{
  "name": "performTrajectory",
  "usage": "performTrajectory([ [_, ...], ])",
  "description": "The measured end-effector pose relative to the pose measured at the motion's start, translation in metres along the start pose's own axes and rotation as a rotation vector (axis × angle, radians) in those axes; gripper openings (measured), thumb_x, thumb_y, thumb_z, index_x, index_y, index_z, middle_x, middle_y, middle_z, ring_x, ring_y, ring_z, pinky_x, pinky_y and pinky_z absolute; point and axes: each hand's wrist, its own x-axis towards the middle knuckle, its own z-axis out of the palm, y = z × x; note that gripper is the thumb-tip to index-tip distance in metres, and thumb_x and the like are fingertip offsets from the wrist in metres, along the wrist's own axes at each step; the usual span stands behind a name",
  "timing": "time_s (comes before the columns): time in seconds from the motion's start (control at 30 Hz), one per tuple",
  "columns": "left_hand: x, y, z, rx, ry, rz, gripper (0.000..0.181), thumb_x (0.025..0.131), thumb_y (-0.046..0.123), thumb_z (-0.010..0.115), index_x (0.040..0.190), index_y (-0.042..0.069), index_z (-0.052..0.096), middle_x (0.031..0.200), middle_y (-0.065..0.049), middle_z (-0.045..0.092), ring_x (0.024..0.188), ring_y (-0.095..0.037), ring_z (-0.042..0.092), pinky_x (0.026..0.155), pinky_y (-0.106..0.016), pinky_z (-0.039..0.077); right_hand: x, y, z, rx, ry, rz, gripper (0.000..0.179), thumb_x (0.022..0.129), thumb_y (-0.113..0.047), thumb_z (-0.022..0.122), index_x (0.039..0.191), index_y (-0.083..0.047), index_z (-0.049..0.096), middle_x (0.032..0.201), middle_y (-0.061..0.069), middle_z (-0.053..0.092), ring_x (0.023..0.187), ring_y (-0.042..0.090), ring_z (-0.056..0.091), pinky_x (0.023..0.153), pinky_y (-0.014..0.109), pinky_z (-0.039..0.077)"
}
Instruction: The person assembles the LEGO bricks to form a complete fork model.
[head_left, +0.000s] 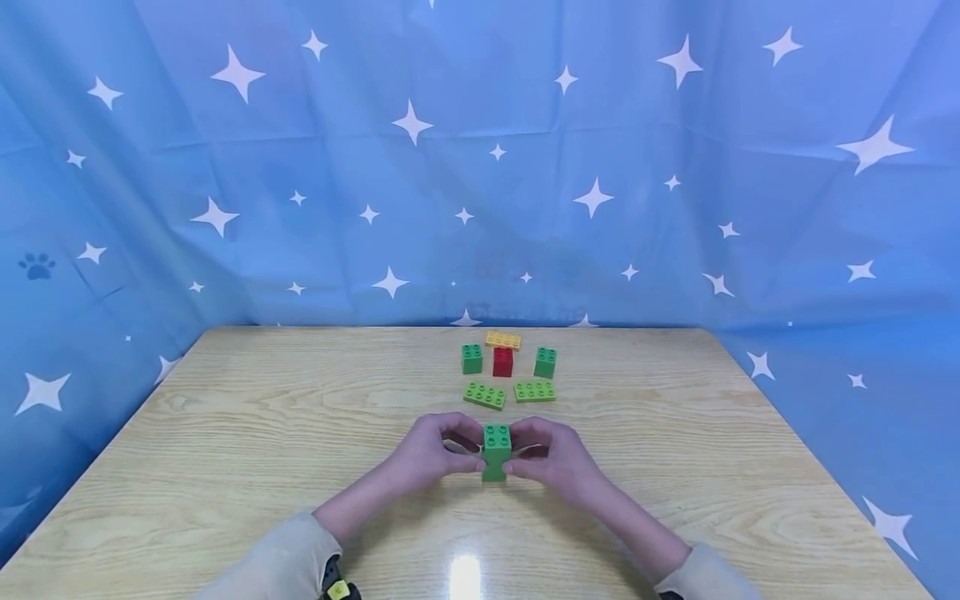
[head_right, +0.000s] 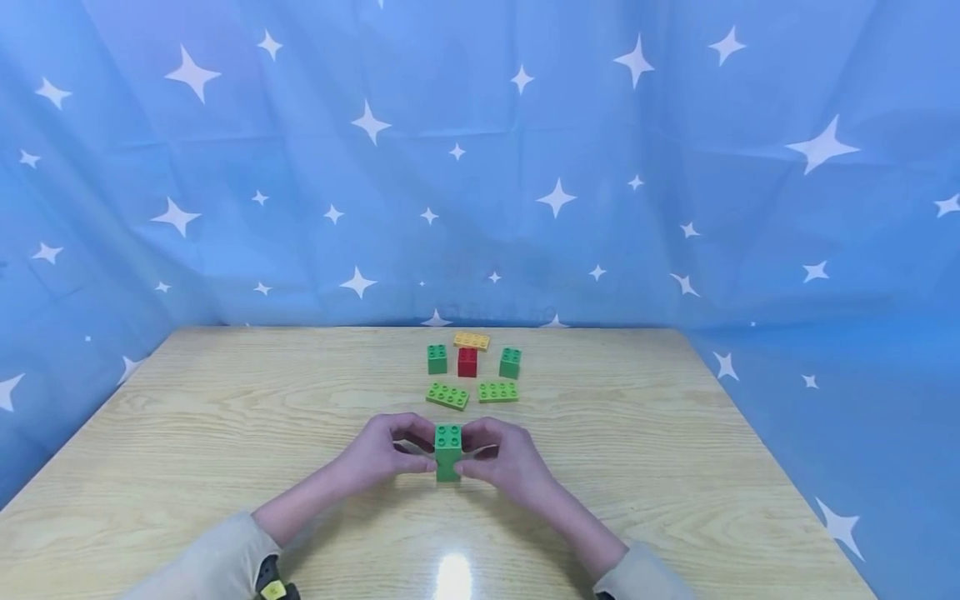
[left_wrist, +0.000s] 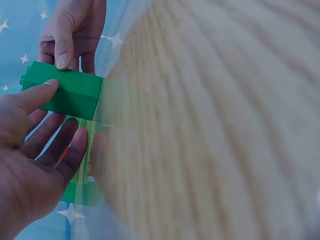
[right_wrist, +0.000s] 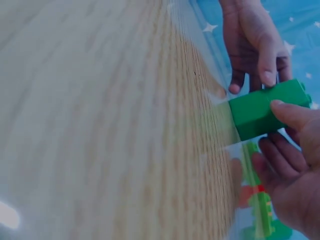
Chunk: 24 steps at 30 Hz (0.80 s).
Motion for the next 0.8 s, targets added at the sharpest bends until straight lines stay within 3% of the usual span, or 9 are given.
performTrajectory([
  [0.2, -0.003, -0.002, -0.007, -0.024, 0.01, 0.03, 0.029, 0.086, 0.005, 0.082, 0.113, 0.001, 0.073, 0.106, -0.006, 0.074, 0.1, -0.023, 0.069, 0.086, -0.027, 0.058, 0.008, 0.001, 0.008, -0.026, 0.022, -0.012, 0.04, 0.085, -0.007, 0.083, 0.122, -0.001, 0.069, 0.113, 0.011, 0.074, 0.101, 0.026, 0.071, 0.087, 0.029, 0.057],
  [0.33, -0.006, -0.004, -0.016, -0.023, 0.024, 0.01, 0.03, 0.089, 0.006, 0.08, 0.117, 0.002, 0.073, 0.109, -0.008, 0.073, 0.103, -0.025, 0.069, 0.085, -0.03, 0.058, 0.017, -0.001, 0.015, -0.061, 0.035, -0.022, 0.039, 0.086, -0.009, 0.083, 0.122, -0.003, 0.07, 0.111, 0.008, 0.075, 0.1, 0.024, 0.071, 0.087, 0.029, 0.057],
  [0.57, -0.01, -0.007, -0.039, -0.016, 0.069, -0.02, 0.032, 0.091, 0.005, 0.077, 0.121, 0.001, 0.072, 0.111, -0.011, 0.073, 0.105, -0.028, 0.068, 0.077, -0.035, 0.061, 0.042, -0.007, 0.032, -0.053, 0.025, -0.049, 0.038, 0.088, -0.008, 0.081, 0.124, -0.005, 0.07, 0.114, 0.007, 0.074, 0.101, 0.022, 0.071, 0.087, 0.031, 0.058],
  [0.8, -0.016, -0.015, -0.067, 0.015, 0.124, -0.036, 0.032, 0.091, 0.004, 0.076, 0.123, 0.002, 0.071, 0.115, -0.012, 0.072, 0.11, -0.031, 0.067, 0.08, -0.036, 0.06, 0.069, -0.017, 0.054, -0.046, 0.024, -0.048, 0.037, 0.087, -0.008, 0.083, 0.121, -0.006, 0.071, 0.113, 0.007, 0.074, 0.102, 0.023, 0.071, 0.089, 0.034, 0.058],
])
